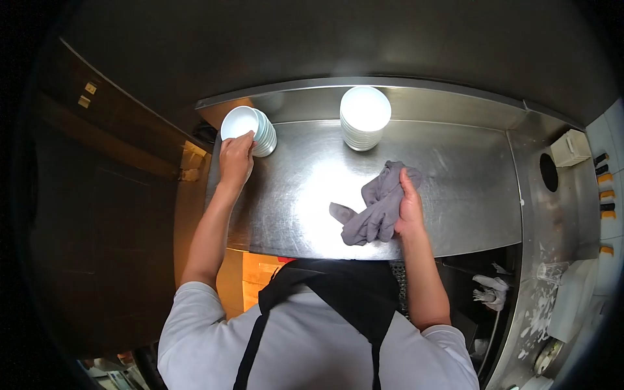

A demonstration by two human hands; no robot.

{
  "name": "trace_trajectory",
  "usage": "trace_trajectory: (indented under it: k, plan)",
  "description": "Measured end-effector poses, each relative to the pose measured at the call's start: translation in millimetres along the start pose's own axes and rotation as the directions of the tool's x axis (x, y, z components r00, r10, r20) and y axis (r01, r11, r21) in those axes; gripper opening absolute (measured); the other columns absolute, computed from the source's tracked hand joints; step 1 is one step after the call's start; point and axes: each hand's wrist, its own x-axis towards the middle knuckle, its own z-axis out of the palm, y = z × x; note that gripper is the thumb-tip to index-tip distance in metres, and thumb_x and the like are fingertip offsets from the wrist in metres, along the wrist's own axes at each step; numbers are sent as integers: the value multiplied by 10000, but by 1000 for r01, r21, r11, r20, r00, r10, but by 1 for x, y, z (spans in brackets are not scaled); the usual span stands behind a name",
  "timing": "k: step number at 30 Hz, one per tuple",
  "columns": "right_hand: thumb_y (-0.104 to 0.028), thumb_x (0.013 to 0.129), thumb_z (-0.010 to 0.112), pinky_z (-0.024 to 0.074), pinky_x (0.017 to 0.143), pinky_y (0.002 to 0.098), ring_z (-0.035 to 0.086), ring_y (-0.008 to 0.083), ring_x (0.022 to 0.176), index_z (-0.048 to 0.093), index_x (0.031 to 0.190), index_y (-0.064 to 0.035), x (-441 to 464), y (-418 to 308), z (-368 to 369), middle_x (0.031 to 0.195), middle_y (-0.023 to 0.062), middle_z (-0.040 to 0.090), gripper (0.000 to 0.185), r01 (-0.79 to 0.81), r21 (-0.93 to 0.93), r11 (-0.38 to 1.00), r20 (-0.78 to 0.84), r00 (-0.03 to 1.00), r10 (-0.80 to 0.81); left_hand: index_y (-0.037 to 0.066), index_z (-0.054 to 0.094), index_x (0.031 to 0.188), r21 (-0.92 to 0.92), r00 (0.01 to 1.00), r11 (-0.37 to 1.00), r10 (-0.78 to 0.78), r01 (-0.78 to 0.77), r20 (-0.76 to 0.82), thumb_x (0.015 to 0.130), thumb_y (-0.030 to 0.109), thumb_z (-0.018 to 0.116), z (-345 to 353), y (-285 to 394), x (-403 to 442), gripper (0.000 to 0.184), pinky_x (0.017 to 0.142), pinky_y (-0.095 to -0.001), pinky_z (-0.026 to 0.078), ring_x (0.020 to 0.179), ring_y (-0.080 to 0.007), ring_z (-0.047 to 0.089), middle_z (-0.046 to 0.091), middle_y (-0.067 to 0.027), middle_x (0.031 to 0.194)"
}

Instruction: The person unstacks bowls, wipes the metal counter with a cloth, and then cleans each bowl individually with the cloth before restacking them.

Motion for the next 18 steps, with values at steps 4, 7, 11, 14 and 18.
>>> trace_trajectory:
  k: [4, 7, 11, 14, 18]
  plan:
    - [-476, 908, 636, 511, 896, 434, 623, 251, 1017, 602, 1191, -67, 4, 5, -9, 1114, 94, 645, 499, 5, 27, 1000, -15, 1000, -5, 49, 650, 1124, -4, 975, 992, -123, 126, 184, 854, 149, 671, 23, -3, 0, 289, 920, -401, 445, 1063, -248, 645, 689, -132, 1110]
    - [-492, 911, 622, 503, 921, 445, 617, 266, 1043, 590, 1210, -62, 1, 5, -16, 1147, 102, 638, 525, 21, 42, 999, -42, 999, -19, 32, 595, 1226, 221, 999, 975, -16, 24, -38, 834, 241, 710, 20, 24, 13, 459, 1022, -454, 395, 1215, -320, 552, 600, -186, 1273]
    - [-494, 911, 621, 496, 939, 450, 609, 280, 1077, 566, 1239, -43, -4, 7, -14, 1180, 121, 626, 560, 22, 40, 999, -48, 999, -20, 32, 533, 1309, -226, 990, 965, 138, -135, -2, 816, 313, 730, 31, 67, 43, 600, 1096, -506, 321, 1304, -359, 457, 518, -202, 1367]
    - [-493, 905, 634, 493, 944, 450, 603, 285, 1093, 553, 1250, -24, -3, 7, -13, 1184, 134, 621, 587, 30, 26, 999, -40, 999, -29, 23, 537, 1304, -341, 930, 876, 368, -340, 20, 822, 244, 717, 45, 114, 68, 560, 1114, -521, 298, 1301, -336, 471, 524, -168, 1375]
    - [-511, 939, 566, 476, 977, 465, 588, 290, 1131, 543, 1274, -42, -8, 3, -12, 1234, 130, 606, 576, 38, -33, 999, -40, 998, -39, 78, 646, 1135, -292, 856, 843, 502, -453, 122, 860, 182, 662, 58, 151, 102, 295, 1100, -539, 307, 1193, -303, 548, 633, -119, 1200]
